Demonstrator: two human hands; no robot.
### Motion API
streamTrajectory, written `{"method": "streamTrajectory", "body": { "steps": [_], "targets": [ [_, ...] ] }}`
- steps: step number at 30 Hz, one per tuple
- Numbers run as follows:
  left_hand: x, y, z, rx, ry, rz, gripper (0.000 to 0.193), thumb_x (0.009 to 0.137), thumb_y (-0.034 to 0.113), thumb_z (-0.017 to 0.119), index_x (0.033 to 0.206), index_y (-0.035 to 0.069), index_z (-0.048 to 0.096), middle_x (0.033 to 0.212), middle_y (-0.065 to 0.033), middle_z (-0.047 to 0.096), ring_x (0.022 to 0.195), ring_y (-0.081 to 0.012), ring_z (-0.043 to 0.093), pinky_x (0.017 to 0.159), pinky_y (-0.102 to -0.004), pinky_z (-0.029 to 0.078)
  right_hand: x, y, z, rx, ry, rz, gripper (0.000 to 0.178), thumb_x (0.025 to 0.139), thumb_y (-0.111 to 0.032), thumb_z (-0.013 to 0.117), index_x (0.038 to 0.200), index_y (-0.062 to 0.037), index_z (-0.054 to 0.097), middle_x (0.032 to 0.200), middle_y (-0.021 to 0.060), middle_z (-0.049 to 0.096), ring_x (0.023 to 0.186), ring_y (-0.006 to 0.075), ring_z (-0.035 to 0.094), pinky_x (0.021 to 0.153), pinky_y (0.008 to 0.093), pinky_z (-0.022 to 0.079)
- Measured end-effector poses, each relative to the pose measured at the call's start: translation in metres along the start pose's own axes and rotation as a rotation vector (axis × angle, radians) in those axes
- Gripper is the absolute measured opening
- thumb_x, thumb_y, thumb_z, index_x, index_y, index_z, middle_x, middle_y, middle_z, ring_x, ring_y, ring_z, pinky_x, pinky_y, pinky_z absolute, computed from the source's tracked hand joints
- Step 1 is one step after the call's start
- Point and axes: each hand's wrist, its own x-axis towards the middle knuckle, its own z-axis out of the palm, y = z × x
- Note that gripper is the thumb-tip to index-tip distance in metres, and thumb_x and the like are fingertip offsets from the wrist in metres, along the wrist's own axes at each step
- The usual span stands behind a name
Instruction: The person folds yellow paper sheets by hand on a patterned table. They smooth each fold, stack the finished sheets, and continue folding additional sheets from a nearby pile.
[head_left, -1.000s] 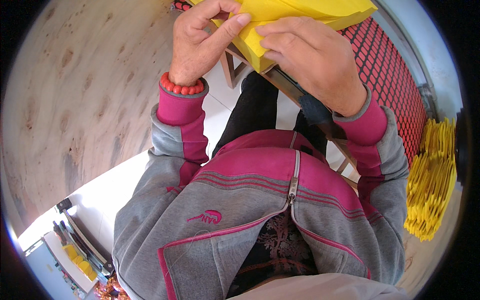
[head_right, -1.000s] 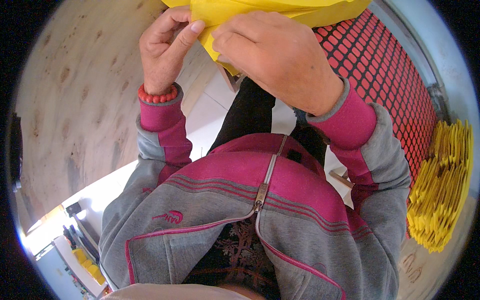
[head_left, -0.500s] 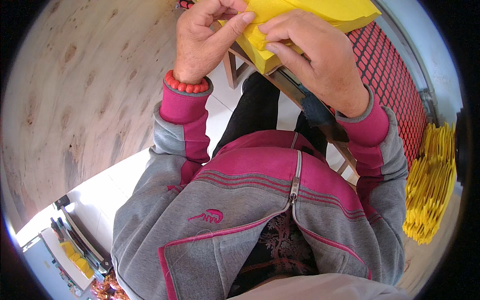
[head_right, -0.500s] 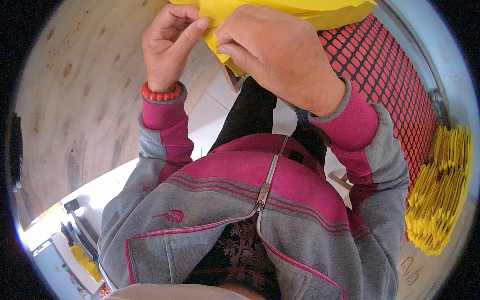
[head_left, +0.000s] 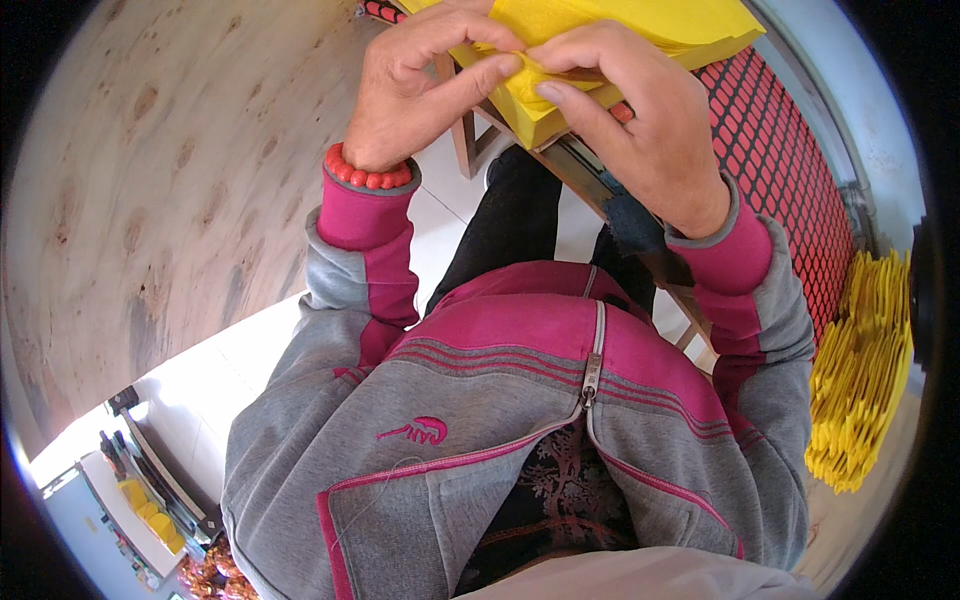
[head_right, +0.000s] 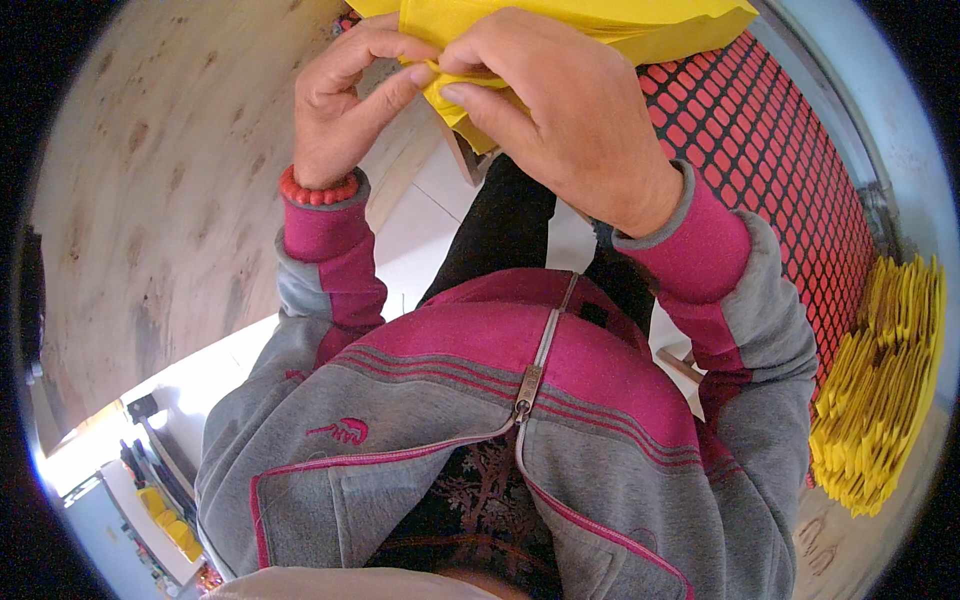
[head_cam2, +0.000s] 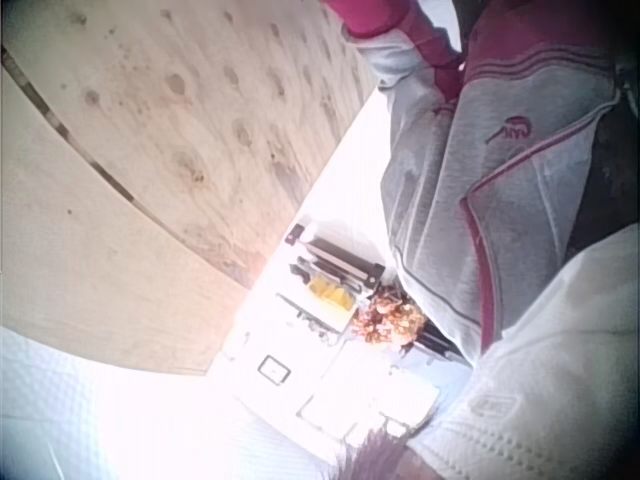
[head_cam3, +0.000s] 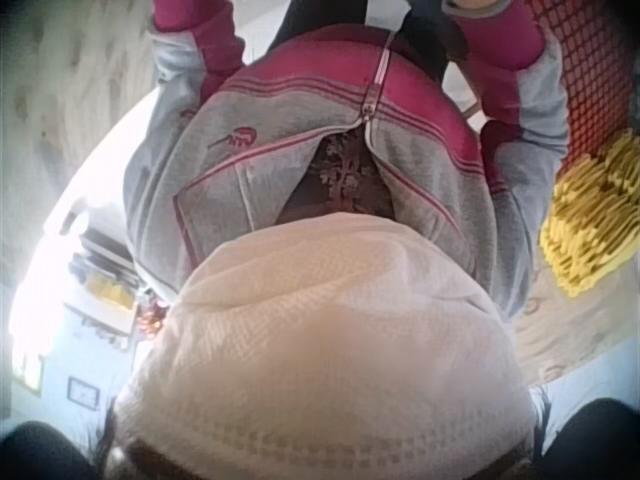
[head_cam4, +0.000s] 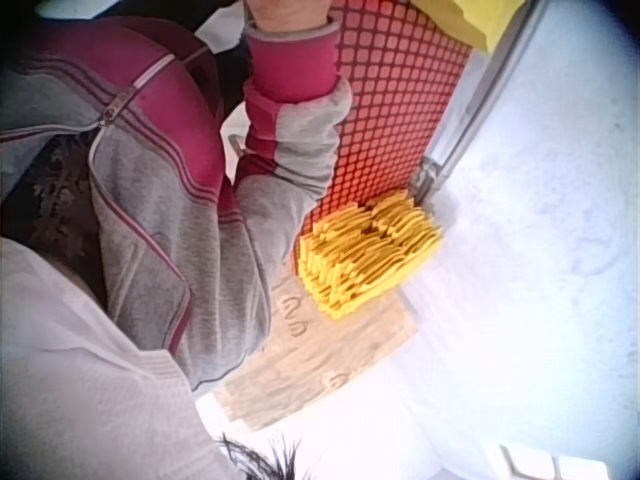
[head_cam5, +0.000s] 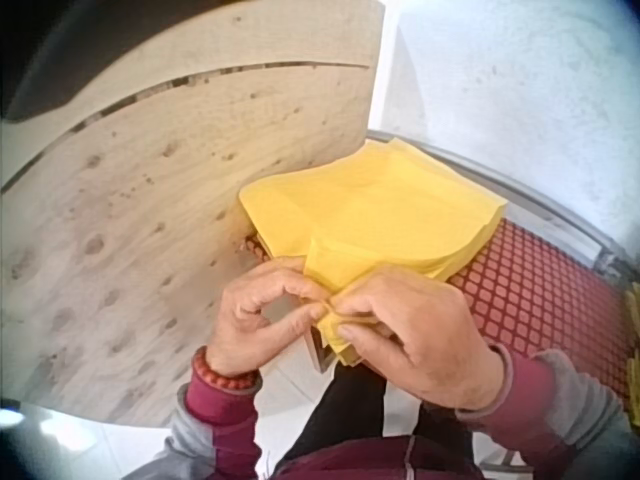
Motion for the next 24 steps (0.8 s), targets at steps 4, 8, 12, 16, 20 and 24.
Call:
{"method": "streamTrajectory", "body": {
  "steps": [4,8,12,16,20,24],
  "targets": [
    [-0.006,-0.010,0.003,0.068,0.050,-0.015,0.010,0.089,-0.003,0.071,0.098,0.000,0.071,0.099,-0.0096,0.070,0.090,-0.0190,0.066,0.082,-0.0307,0.051,0.001,0.001,-0.001,-0.029,0.049,-0.103,0.020,0.088,-0.004,0.075,0.105,-0.0014,0.066,0.107,0.0122,0.072,0.096,0.0241,0.071,0.084,0.0311,0.054],
    [-0.014,-0.019,0.013,-0.019,0.144,-0.059,0.006,0.090,-0.001,0.071,0.096,0.002,0.070,0.094,-0.0074,0.069,0.088,-0.0168,0.065,0.078,-0.0282,0.050,0.002,0.000,-0.004,0.031,0.032,-0.034,0.017,0.082,-0.007,0.079,0.095,-0.0050,0.068,0.114,0.0165,0.070,0.085,0.0275,0.071,0.072,0.0341,0.057],
    [-0.008,-0.015,0.011,0.004,0.120,-0.040,0.004,0.091,0.001,0.072,0.093,0.003,0.069,0.091,-0.0051,0.068,0.085,-0.0145,0.063,0.076,-0.0272,0.049,0.004,0.001,-0.002,-0.046,0.068,-0.159,0.016,0.082,-0.008,0.079,0.093,-0.0051,0.068,0.121,0.0165,0.069,0.091,0.0274,0.072,0.075,0.0332,0.058],
    [-0.002,-0.004,0.008,0.012,0.102,-0.066,0.004,0.091,0.001,0.072,0.092,0.003,0.068,0.090,-0.0040,0.068,0.084,-0.0135,0.063,0.076,-0.0277,0.049,0.003,0.002,0.000,-0.006,0.054,-0.115,0.015,0.082,-0.007,0.079,0.092,-0.0046,0.067,0.119,0.0178,0.070,0.093,0.0291,0.072,0.075,0.0334,0.057],
    [-0.002,-0.003,0.006,0.038,0.081,-0.075,0.004,0.091,0.002,0.072,0.093,0.003,0.068,0.091,-0.0051,0.069,0.085,-0.0148,0.064,0.077,-0.0285,0.049,0.002,0.003,0.003,0.084,0.066,-0.075,0.015,0.083,-0.005,0.077,0.091,-0.0036,0.065,0.113,0.0206,0.070,0.093,0.0306,0.072,0.074,0.0332,0.056],
    [0.000,-0.008,0.005,0.018,0.075,0.043,0.009,0.088,-0.001,0.069,0.098,0.002,0.069,0.097,-0.0081,0.069,0.088,-0.0173,0.065,0.081,-0.0296,0.049,0.002,0.004,0.003,0.085,0.066,-0.064,0.016,0.083,-0.003,0.075,0.093,-0.0026,0.062,0.111,0.0225,0.070,0.093,0.0311,0.071,0.075,0.0334,0.056]
  ]
}}
